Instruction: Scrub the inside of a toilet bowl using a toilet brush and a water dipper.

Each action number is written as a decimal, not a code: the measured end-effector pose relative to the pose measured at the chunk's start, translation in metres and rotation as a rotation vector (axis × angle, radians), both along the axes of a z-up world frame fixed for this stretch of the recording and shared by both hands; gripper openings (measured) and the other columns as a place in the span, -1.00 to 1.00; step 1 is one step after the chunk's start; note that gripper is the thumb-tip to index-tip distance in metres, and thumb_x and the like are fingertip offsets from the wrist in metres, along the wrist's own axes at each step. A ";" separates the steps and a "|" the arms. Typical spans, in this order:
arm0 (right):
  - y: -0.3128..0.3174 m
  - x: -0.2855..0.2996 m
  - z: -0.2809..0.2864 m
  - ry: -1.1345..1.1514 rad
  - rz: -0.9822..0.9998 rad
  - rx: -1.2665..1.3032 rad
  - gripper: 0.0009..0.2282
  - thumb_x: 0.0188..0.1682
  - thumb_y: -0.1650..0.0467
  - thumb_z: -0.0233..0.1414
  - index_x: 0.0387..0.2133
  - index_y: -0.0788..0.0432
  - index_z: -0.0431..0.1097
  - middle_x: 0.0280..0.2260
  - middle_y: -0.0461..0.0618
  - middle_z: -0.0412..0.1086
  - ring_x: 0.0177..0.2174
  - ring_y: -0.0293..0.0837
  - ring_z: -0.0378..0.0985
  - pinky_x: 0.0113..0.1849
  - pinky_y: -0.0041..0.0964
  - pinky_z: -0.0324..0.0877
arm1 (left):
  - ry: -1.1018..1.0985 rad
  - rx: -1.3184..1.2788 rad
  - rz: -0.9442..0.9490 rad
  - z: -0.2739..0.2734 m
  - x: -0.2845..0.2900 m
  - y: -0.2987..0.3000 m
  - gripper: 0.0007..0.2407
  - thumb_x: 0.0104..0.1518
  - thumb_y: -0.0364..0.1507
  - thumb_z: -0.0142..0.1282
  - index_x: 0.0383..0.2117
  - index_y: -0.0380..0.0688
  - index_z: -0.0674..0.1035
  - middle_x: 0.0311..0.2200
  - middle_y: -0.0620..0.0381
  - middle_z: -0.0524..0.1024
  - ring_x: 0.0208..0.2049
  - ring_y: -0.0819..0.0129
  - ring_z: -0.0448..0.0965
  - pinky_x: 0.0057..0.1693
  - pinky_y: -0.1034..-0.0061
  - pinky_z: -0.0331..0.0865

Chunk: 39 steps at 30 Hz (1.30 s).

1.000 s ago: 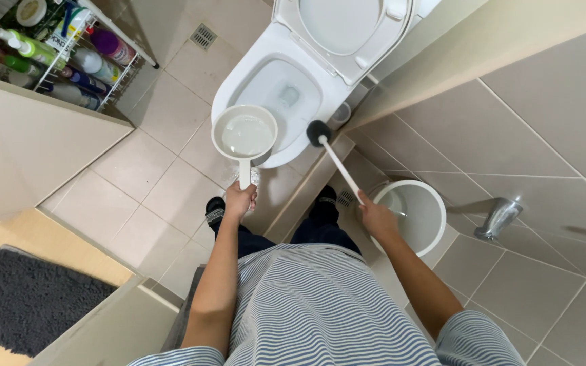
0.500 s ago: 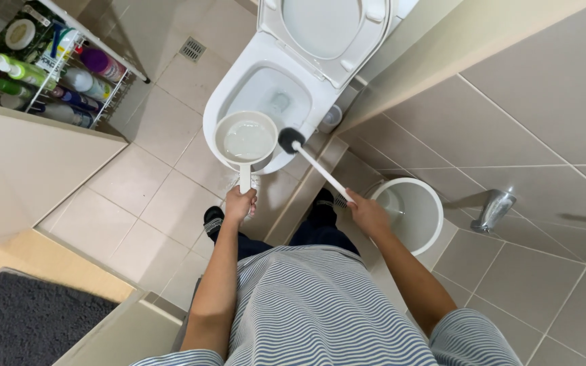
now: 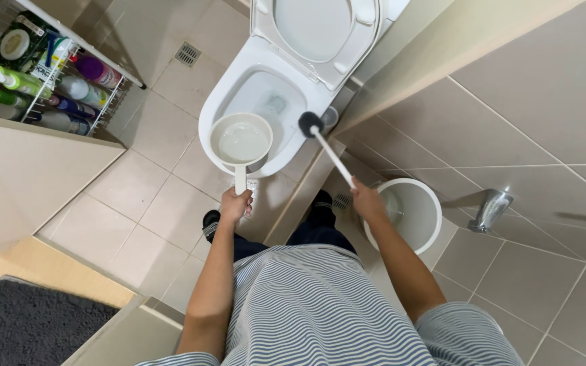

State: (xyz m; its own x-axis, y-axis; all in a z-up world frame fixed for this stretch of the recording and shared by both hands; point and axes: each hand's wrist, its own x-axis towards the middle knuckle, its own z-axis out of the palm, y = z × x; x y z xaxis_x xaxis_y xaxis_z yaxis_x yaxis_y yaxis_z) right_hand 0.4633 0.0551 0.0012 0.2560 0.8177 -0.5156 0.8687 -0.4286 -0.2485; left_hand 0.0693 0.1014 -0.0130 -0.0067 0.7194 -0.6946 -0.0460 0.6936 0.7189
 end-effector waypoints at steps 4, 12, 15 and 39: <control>0.016 0.001 -0.011 -0.052 -0.071 0.022 -0.60 0.09 0.17 -0.07 0.24 -0.36 0.25 -0.15 0.24 0.51 -0.15 0.30 0.55 -0.11 0.22 0.44 | -0.006 0.006 0.014 0.010 0.001 0.003 -0.94 0.10 -0.54 0.09 -0.45 -0.30 0.49 -0.66 0.15 0.42 -0.75 0.46 0.36 -0.60 0.49 0.25; 0.000 -0.005 0.015 -0.087 0.039 -0.136 -0.58 0.14 0.18 -0.12 0.31 -0.33 0.16 -0.20 0.30 0.51 -0.17 0.29 0.58 -0.10 0.18 0.45 | -0.032 0.029 -0.013 -0.001 0.006 0.008 -0.93 0.09 -0.54 0.10 -0.45 -0.30 0.48 -0.67 0.14 0.41 -0.75 0.44 0.36 -0.60 0.49 0.22; 0.028 0.005 0.005 -0.083 0.064 0.022 -0.60 0.14 0.22 -0.07 0.27 -0.29 0.24 -0.22 0.32 0.50 -0.18 0.32 0.56 -0.12 0.21 0.43 | -0.061 0.017 -0.019 0.003 0.010 0.010 -0.93 0.09 -0.53 0.10 -0.43 -0.28 0.47 -0.67 0.15 0.41 -0.75 0.45 0.35 -0.60 0.49 0.22; 0.095 -0.027 -0.042 0.021 -0.180 0.076 -0.58 0.13 0.20 -0.11 0.30 -0.28 0.20 -0.10 0.32 0.49 -0.09 0.34 0.54 -0.03 0.21 0.42 | -0.036 0.019 -0.006 -0.007 -0.011 0.011 -0.89 0.10 -0.53 0.12 -0.43 -0.32 0.44 -0.66 0.11 0.42 -0.74 0.43 0.37 -0.60 0.47 0.26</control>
